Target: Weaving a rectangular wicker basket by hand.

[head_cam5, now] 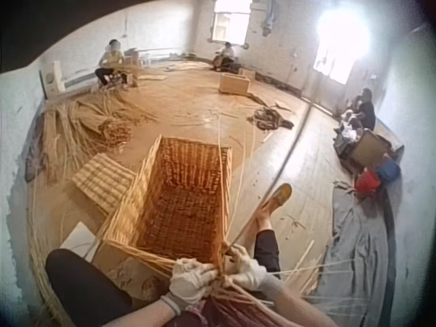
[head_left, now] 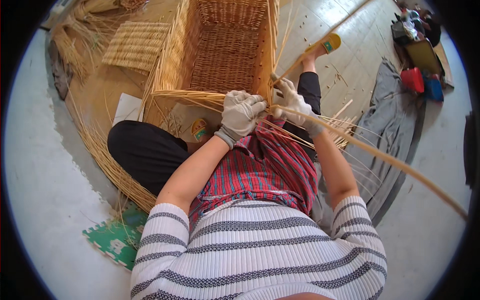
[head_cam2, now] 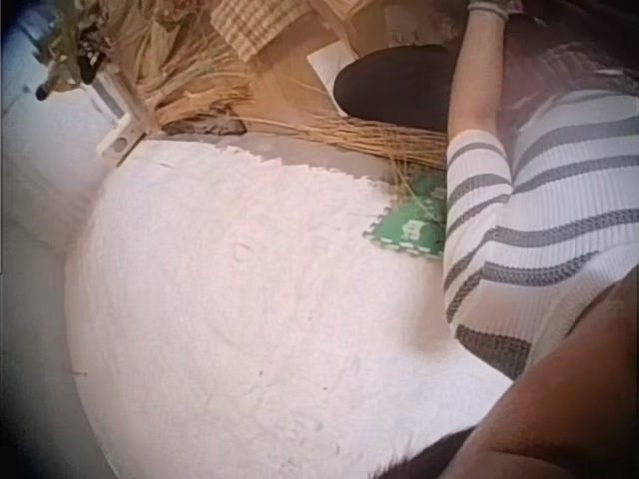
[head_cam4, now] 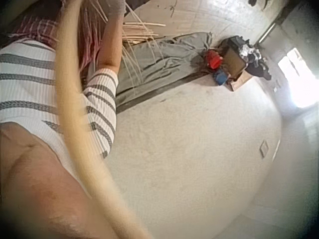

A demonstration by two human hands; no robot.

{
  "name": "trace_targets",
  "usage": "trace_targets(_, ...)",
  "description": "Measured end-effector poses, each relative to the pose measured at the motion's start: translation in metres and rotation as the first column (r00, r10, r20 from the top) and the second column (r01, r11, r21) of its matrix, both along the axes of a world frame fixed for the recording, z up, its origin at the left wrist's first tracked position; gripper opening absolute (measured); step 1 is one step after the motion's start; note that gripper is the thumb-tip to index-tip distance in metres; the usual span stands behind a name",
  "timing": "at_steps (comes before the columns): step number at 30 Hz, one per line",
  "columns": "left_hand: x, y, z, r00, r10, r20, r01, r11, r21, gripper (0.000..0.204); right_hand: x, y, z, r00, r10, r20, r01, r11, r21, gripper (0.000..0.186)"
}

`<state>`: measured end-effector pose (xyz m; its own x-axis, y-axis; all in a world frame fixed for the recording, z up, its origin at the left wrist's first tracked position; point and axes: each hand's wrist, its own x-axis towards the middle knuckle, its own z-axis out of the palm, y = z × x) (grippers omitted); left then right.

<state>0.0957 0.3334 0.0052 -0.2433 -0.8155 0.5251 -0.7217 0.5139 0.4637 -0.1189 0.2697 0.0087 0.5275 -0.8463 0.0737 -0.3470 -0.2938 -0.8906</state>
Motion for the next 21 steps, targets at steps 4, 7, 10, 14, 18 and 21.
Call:
trace_targets(4, -0.001, -0.003, -0.006, 0.998, -0.057, -0.001, 0.057, 0.996, -0.073, 0.020, 0.018, 0.010, -0.017, 0.975, -0.204, 0.087, 0.188, 0.968, 0.164, 0.093)
trace_targets(7, -0.003, -0.006, 0.003, 0.997, -0.075, 0.009, 0.075, 0.995, -0.069, 0.016, 0.030, 0.003, -0.016, 0.906, -0.385, 0.179, 0.314, 0.891, 0.328, 0.072)
trace_targets(10, -0.003, -0.005, 0.006, 0.999, -0.047, 0.014, 0.048, 0.994, -0.094, 0.010, 0.045, 0.007, -0.014, 0.871, -0.491, 0.004, 0.491, 0.870, 0.042, 0.059)
trace_targets(14, -0.011, -0.002, 0.014, 0.987, -0.041, 0.158, 0.028, 0.996, 0.080, 0.011, 0.025, -0.002, -0.041, 0.870, -0.462, 0.169, 0.421, 0.877, 0.229, 0.059)
trace_targets(18, 0.011, 0.018, 0.013, 0.984, -0.091, 0.156, 0.069, 0.988, 0.141, 0.010, 0.049, 0.033, 0.002, 0.894, -0.429, -0.132, 0.446, 0.883, 0.150, 0.065)
trace_targets(21, 0.025, 0.025, 0.042, 0.974, -0.225, -0.006, 0.194, 0.825, 0.530, 0.029, 0.051, 0.068, 0.011, 0.897, -0.433, -0.090, 0.440, 0.853, 0.280, 0.067)
